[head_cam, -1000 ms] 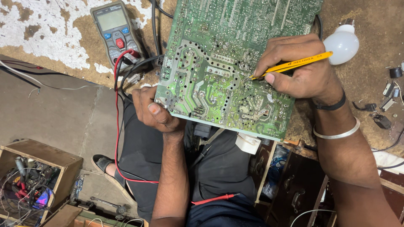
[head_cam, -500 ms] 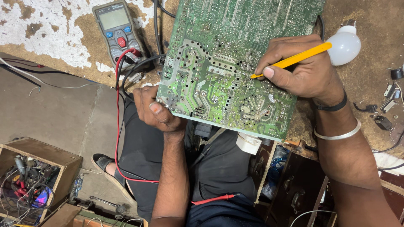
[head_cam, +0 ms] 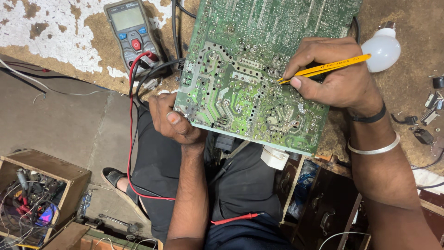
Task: The person holds a green circuit board and uses a soldering iron to apply solder to several points on the board. They also use a yellow pencil to mark or scrape small areas on the board surface. A multimeter and light bulb are visible on the workbench.
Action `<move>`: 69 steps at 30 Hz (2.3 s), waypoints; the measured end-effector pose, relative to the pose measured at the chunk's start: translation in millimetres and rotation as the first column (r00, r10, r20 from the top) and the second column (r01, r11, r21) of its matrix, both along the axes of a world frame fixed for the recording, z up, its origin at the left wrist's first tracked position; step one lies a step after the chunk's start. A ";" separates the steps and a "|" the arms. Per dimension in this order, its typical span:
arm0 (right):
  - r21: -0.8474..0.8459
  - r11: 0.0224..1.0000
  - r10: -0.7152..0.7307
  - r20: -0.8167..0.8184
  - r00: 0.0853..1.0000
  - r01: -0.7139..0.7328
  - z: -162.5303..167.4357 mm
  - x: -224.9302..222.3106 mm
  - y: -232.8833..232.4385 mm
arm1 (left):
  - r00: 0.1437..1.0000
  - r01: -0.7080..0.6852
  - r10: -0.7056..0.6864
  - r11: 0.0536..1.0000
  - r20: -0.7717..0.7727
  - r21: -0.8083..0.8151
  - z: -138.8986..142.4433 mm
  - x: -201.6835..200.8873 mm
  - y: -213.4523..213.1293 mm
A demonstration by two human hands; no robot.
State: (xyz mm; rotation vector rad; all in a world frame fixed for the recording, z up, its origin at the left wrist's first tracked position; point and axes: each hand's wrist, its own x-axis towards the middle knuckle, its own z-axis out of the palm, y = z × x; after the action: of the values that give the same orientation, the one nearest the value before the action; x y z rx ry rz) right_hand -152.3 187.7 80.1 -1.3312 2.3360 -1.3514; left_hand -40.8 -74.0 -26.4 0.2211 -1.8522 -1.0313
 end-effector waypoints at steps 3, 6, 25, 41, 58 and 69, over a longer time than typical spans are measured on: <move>-0.004 1.000 0.017 -0.029 0.999 -0.017 0.4 -0.9 -2.4 | 1.000 -0.002 0.002 1.000 -0.003 -0.002 0.4 -0.7 0.2; -0.008 1.000 0.029 -0.027 0.999 -0.029 -0.1 -2.0 -4.7 | 1.000 0.000 0.000 1.000 -0.003 -0.001 0.7 -0.5 -0.8; 0.022 0.998 0.060 -0.050 0.997 -0.059 4.8 -5.8 -4.5 | 1.000 -0.002 0.002 1.000 0.006 0.006 3.1 -1.4 -0.2; 0.002 1.000 -0.017 0.012 1.000 0.017 4.1 0.0 -2.0 | 1.000 -0.011 0.011 1.000 -0.006 0.010 -0.8 -0.1 1.2; 0.019 0.999 0.037 -0.061 0.997 -0.036 4.9 -1.8 -3.8 | 1.000 -0.013 0.013 1.000 0.000 0.020 -2.0 1.3 2.3; 0.022 0.999 0.049 -0.064 0.997 -0.047 5.5 -2.0 -3.8 | 1.000 -0.017 0.017 1.000 -0.012 0.023 -4.0 0.1 2.6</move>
State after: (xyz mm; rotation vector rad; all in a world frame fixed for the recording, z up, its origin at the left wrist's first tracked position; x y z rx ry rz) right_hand -154.4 183.9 85.6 -1.4367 2.3362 -1.2859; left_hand -40.7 -71.4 -30.4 0.2433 -1.8252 -1.0408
